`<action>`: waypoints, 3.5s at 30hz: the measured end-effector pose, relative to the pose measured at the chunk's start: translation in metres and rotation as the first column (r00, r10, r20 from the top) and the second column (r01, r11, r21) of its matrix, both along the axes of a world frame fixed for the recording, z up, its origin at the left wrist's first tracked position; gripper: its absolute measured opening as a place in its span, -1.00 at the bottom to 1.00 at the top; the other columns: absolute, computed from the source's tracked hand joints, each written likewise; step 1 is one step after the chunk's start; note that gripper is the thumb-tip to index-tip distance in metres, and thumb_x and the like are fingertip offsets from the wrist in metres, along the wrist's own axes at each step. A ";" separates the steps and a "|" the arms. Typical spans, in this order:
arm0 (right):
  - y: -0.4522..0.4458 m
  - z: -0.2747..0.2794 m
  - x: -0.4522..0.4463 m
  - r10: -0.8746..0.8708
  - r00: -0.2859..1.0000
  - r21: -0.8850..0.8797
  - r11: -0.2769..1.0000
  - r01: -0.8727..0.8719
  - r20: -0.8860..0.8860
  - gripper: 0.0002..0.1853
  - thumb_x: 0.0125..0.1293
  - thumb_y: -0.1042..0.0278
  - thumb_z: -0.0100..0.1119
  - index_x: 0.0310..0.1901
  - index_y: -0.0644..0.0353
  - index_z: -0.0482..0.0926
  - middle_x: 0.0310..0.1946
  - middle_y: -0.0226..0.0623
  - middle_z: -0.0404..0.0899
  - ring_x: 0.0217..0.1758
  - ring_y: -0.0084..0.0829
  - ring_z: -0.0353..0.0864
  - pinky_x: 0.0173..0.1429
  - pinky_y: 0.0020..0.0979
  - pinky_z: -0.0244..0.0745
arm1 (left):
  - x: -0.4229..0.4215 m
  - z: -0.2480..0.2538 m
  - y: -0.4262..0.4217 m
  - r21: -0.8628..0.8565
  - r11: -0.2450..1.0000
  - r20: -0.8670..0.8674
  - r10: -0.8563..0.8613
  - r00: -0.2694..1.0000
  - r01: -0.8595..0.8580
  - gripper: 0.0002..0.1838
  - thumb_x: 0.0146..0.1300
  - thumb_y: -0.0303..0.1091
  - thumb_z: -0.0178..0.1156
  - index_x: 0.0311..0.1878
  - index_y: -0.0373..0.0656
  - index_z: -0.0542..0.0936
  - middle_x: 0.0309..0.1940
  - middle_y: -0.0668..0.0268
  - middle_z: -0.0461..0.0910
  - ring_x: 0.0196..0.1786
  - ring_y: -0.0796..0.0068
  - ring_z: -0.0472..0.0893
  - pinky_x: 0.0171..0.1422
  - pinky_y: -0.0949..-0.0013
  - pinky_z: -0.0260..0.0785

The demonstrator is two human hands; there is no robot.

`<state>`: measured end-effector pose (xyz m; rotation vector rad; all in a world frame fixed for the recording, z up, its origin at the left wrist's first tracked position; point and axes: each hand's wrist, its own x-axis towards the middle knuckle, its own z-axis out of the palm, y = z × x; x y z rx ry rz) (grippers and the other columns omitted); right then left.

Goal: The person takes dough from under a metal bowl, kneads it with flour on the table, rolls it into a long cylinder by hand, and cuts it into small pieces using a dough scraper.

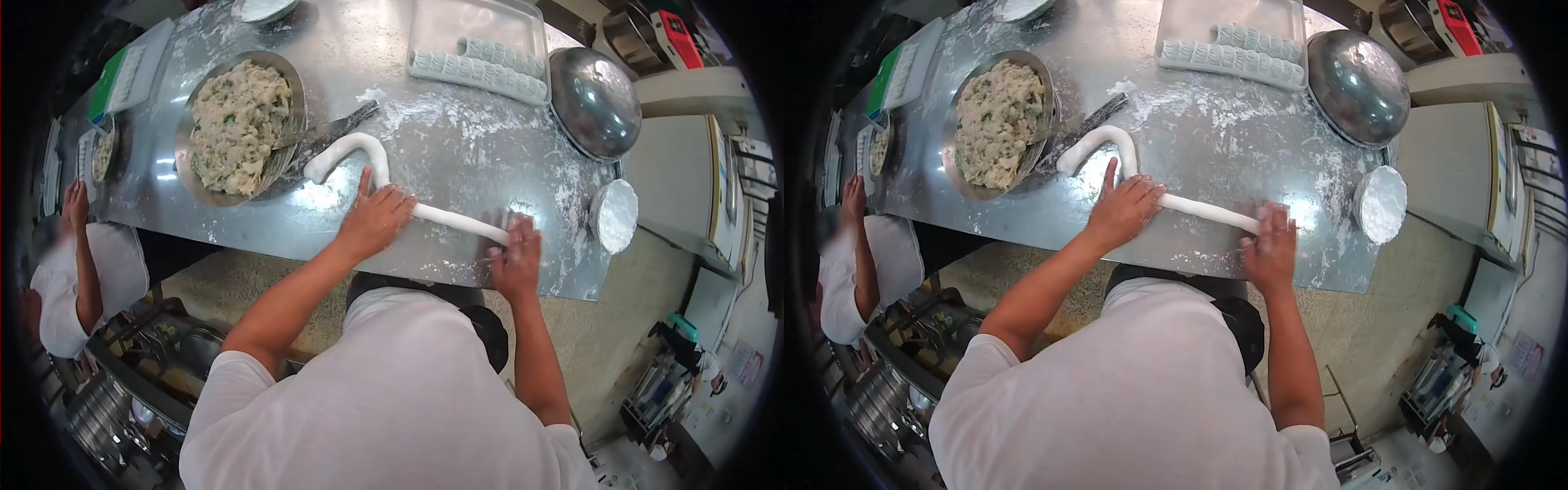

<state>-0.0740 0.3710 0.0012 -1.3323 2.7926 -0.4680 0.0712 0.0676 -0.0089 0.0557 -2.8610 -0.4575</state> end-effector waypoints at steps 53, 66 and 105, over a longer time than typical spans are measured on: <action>0.160 0.078 -0.376 -0.414 0.889 -0.214 0.866 0.451 0.197 -0.50 0.36 0.24 0.19 0.31 0.14 0.47 -0.08 0.05 0.71 -0.03 -0.03 0.72 0.02 -0.10 0.55 | -0.096 0.006 0.158 -0.122 0.969 0.230 0.237 0.944 -0.214 -0.32 0.42 0.13 0.12 0.54 0.14 0.33 0.58 0.19 0.19 0.64 -0.10 0.05 0.64 -0.33 -0.31; 0.122 0.175 -0.256 -0.485 0.865 -0.432 0.758 0.489 0.128 -0.49 0.42 0.17 0.24 0.33 0.14 0.43 -0.16 -0.12 0.74 -0.10 -0.18 0.76 0.01 -0.22 0.58 | -0.189 -0.008 0.128 -0.135 0.956 0.073 0.271 0.960 -0.259 -0.35 0.54 0.06 -0.10 0.58 -0.02 0.24 0.61 0.17 0.13 0.66 -0.09 0.01 0.61 -0.46 -0.31; 0.023 0.051 0.005 0.000 0.914 -0.388 0.906 0.172 0.406 -0.47 0.27 0.33 0.33 0.22 0.43 0.48 -0.32 -0.02 0.63 -0.33 -0.08 0.61 -0.23 -0.16 0.54 | -0.117 0.001 0.151 0.294 0.954 0.007 0.053 0.999 -0.053 -0.64 -0.04 -0.37 0.47 -0.10 -0.10 0.71 -0.28 0.28 0.55 -0.20 0.18 0.53 -0.12 0.14 0.33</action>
